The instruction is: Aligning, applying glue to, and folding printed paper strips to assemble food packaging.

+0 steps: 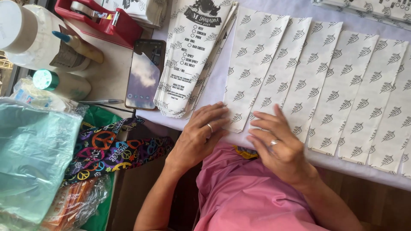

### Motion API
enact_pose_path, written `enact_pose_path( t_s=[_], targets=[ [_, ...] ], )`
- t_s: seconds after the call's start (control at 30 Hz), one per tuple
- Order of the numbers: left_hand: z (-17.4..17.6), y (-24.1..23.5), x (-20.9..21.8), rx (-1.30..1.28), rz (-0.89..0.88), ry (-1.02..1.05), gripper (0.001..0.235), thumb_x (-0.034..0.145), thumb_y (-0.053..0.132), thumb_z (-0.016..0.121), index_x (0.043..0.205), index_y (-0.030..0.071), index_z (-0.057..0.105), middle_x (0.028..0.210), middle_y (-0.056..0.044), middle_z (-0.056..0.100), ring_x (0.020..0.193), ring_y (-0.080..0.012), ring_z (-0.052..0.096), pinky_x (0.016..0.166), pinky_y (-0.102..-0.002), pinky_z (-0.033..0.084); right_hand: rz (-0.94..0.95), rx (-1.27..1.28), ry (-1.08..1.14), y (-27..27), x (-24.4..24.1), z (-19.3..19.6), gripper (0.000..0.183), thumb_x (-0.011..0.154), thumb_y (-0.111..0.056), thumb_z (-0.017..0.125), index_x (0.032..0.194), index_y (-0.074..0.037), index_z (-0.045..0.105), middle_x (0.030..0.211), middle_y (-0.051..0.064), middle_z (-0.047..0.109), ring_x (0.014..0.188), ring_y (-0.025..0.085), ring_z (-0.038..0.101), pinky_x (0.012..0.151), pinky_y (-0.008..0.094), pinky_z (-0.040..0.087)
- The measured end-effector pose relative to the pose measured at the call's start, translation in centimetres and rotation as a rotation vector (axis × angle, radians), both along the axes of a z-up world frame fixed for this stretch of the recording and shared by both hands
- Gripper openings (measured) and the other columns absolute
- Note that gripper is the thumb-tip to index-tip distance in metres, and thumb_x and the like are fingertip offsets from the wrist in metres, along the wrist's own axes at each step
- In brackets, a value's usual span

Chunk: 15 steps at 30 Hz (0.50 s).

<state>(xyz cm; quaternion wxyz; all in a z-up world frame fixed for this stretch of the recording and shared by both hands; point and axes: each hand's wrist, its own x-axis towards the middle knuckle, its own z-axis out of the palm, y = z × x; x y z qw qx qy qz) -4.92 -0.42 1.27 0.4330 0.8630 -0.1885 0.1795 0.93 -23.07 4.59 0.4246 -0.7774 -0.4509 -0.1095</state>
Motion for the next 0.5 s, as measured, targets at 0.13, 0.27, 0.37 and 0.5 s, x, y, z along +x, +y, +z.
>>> enact_pose_path(
  t_s=[0.13,0.27,0.37,0.5],
  targets=[
    [-0.8,0.0,0.0,-0.01,0.009,-0.024,0.023,0.1,0.003,0.071,0.121,-0.001,0.065,0.134,-0.017,0.065,0.135,-0.0376,0.059,0.115,-0.049,0.048,0.066,-0.077,-0.038,1.7,0.5,-1.2,0.016,0.089,0.004,0.077,0.1,0.01,0.067,0.106,0.021,0.068,0.113,0.038,0.068,0.117,0.061,0.043],
    [-1.2,0.1,0.3,-0.026,0.004,-0.068,0.022,0.098,0.001,0.073,0.119,-0.001,0.067,0.131,-0.017,0.066,0.133,-0.0376,0.06,0.111,-0.048,0.051,0.035,-0.096,-0.093,2.0,0.5,-1.3,0.008,0.091,0.007,0.075,0.096,0.009,0.069,0.103,0.021,0.069,0.111,0.039,0.069,0.115,0.061,0.045],
    [-1.2,-0.1,0.5,-0.024,0.016,-0.103,0.018,0.098,0.0,0.074,0.115,-0.001,0.069,0.129,-0.016,0.067,0.13,-0.0371,0.062,0.108,-0.047,0.052,0.032,-0.112,-0.112,2.1,0.5,-1.2,0.005,0.093,0.008,0.073,0.095,0.008,0.069,0.103,0.02,0.069,0.111,0.039,0.069,0.114,0.061,0.046],
    [-1.1,-0.7,0.8,-0.053,0.079,-0.129,0.012,0.098,0.0,0.072,0.109,-0.001,0.068,0.118,-0.016,0.07,0.121,-0.0382,0.067,0.103,-0.048,0.053,-0.006,-0.113,-0.12,2.4,0.6,-1.2,0.004,0.093,0.008,0.072,0.092,0.006,0.069,0.099,0.017,0.068,0.107,0.036,0.07,0.115,0.06,0.043]
  ],
)
